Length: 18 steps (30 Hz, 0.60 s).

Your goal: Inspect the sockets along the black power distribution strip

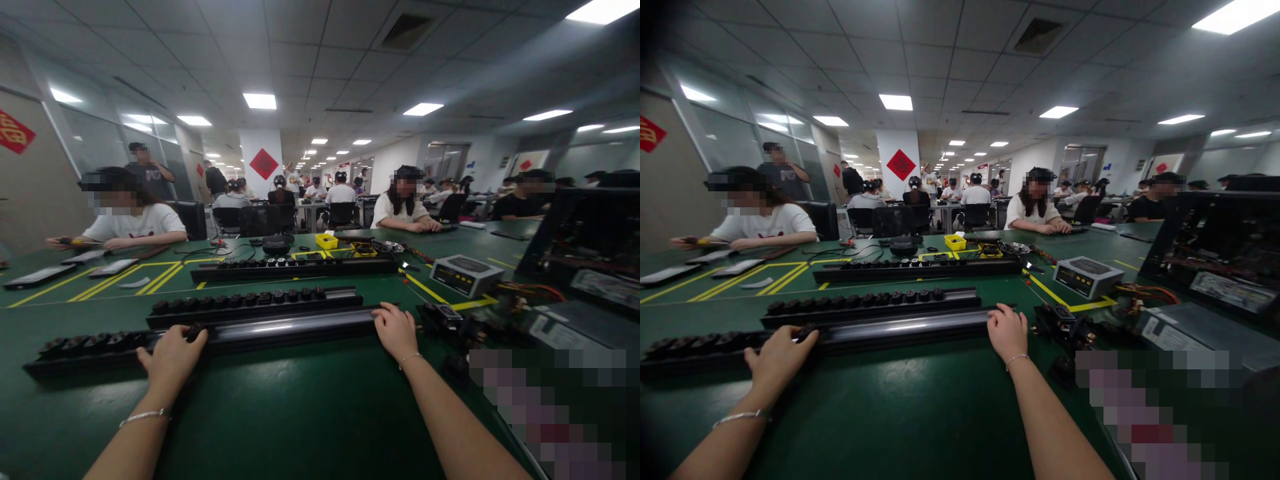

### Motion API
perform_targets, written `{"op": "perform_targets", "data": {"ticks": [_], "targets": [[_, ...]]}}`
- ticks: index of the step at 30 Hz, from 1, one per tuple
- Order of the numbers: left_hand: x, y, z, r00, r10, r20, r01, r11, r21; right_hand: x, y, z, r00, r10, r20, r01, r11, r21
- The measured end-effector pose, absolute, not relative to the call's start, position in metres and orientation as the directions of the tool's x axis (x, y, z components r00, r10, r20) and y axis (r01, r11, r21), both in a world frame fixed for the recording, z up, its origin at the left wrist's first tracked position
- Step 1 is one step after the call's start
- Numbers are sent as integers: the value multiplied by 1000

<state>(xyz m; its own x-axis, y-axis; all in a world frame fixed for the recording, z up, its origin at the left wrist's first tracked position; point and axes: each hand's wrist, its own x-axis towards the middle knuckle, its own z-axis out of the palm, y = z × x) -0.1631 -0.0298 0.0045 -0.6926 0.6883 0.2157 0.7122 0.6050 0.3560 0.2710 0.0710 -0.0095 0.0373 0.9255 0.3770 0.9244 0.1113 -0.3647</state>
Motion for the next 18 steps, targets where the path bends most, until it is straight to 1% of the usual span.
{"op": "perform_targets", "data": {"ticks": [12, 14, 18], "targets": [[-163, -30, 6, -682, 703, 203, 720, 596, 356, 270, 69, -7, 27, 928, 371, 923, 119, -367], [-162, -30, 6, -681, 705, 198, 721, 598, 350, 270, 69, -8, 60, 924, 378, 922, 94, -377], [-163, -30, 3, -669, 712, 213, 734, 586, 343, 272, 71, -11, 193, 891, 410, 915, -13, -403]]}}
